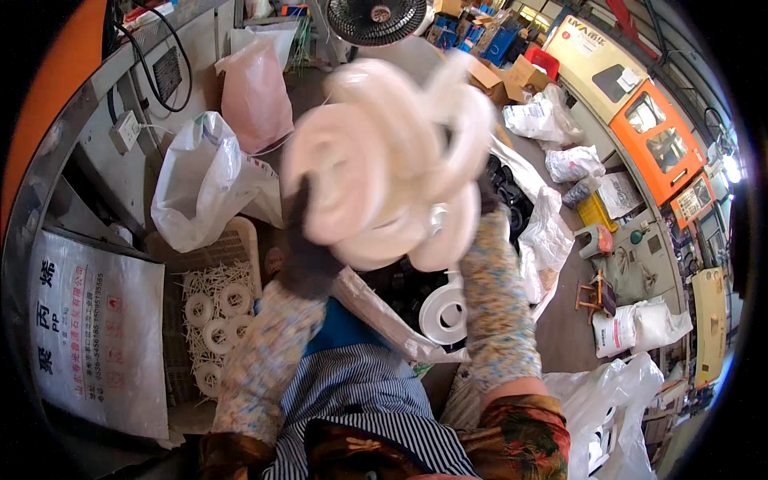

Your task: The person sits on the floor and repeatedly picks up white plastic rings and black plastic caps. They insert the black caps into the center of the white rings and place the assembled units into a large white sack.

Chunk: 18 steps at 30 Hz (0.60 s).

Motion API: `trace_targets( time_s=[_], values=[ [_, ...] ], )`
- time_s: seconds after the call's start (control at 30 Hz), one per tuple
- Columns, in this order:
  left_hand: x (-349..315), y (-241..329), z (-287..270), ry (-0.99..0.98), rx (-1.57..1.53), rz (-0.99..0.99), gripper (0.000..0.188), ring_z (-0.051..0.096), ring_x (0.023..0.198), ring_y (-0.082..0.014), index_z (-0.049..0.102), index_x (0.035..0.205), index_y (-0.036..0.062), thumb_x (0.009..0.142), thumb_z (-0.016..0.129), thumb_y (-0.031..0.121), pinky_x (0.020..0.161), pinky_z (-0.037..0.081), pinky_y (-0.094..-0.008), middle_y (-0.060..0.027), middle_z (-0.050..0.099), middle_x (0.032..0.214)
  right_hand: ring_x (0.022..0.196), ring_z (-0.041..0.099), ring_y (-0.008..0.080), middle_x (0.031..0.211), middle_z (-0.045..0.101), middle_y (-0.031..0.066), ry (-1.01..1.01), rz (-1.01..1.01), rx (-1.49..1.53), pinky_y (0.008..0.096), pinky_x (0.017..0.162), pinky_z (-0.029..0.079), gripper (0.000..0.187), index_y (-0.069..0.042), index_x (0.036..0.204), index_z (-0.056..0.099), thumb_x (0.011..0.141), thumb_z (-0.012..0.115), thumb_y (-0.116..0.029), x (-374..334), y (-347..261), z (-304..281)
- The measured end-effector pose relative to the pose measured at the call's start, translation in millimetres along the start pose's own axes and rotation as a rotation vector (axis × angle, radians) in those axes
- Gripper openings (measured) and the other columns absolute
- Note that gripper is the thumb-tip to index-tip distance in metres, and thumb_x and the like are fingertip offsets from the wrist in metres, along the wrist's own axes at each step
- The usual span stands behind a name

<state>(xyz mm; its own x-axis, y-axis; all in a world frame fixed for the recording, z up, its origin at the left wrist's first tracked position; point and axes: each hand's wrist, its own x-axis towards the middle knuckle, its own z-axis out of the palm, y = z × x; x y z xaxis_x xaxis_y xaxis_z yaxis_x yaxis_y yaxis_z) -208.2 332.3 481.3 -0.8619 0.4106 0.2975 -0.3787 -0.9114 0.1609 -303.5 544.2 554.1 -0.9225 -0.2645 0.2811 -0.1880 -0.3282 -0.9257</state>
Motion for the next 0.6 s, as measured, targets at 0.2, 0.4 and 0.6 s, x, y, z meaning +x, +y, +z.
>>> trace_targets(
  time_s=[0.2, 0.4, 0.6],
  values=[
    [155.1, -100.5, -37.3, 0.096, 0.502, 0.064, 0.064, 0.058, 0.121, -0.0217, 0.044, 0.147, 0.0049, 0.094, 0.072, 0.025, 0.105, 0.047, -0.0357, -0.0122, 0.059, 0.136, 0.111, 0.063, 0.0244, 0.119, 0.064, 0.0125, 0.537, 0.110, -0.170, 0.0372, 0.097, 0.051, 0.062, -0.008, 0.144, 0.048, 0.085, 0.066, -0.009, -49.5, -53.3, -201.5],
    [157.1, -121.9, -53.9, 0.443, 1.789, 0.490, 0.097, 0.049, 0.130, -0.0450, 0.037, 0.145, -0.0028, 0.072, 0.082, 0.043, 0.109, 0.041, -0.0468, -0.0318, 0.046, 0.141, 0.115, 0.061, 0.0354, 0.122, 0.064, 0.0197, -0.005, -0.047, -2.030, 0.0434, 0.101, 0.049, 0.064, -0.014, 0.143, 0.052, 0.081, 0.065, -0.007, -85.6, -33.6, -362.1],
    [48.3, -123.8, -2.9, 0.114, 1.941, 1.040, 0.069, 0.047, 0.133, -0.0384, 0.055, 0.133, 0.0076, 0.071, 0.080, 0.027, 0.104, 0.043, -0.0502, -0.0170, 0.051, 0.139, 0.118, 0.061, 0.0356, 0.125, 0.063, 0.0198, 0.056, 0.224, -2.120, 0.0433, 0.102, 0.049, 0.058, -0.013, 0.142, 0.053, 0.085, 0.060, -0.006, -99.5, -35.5, -401.9]
  ],
)
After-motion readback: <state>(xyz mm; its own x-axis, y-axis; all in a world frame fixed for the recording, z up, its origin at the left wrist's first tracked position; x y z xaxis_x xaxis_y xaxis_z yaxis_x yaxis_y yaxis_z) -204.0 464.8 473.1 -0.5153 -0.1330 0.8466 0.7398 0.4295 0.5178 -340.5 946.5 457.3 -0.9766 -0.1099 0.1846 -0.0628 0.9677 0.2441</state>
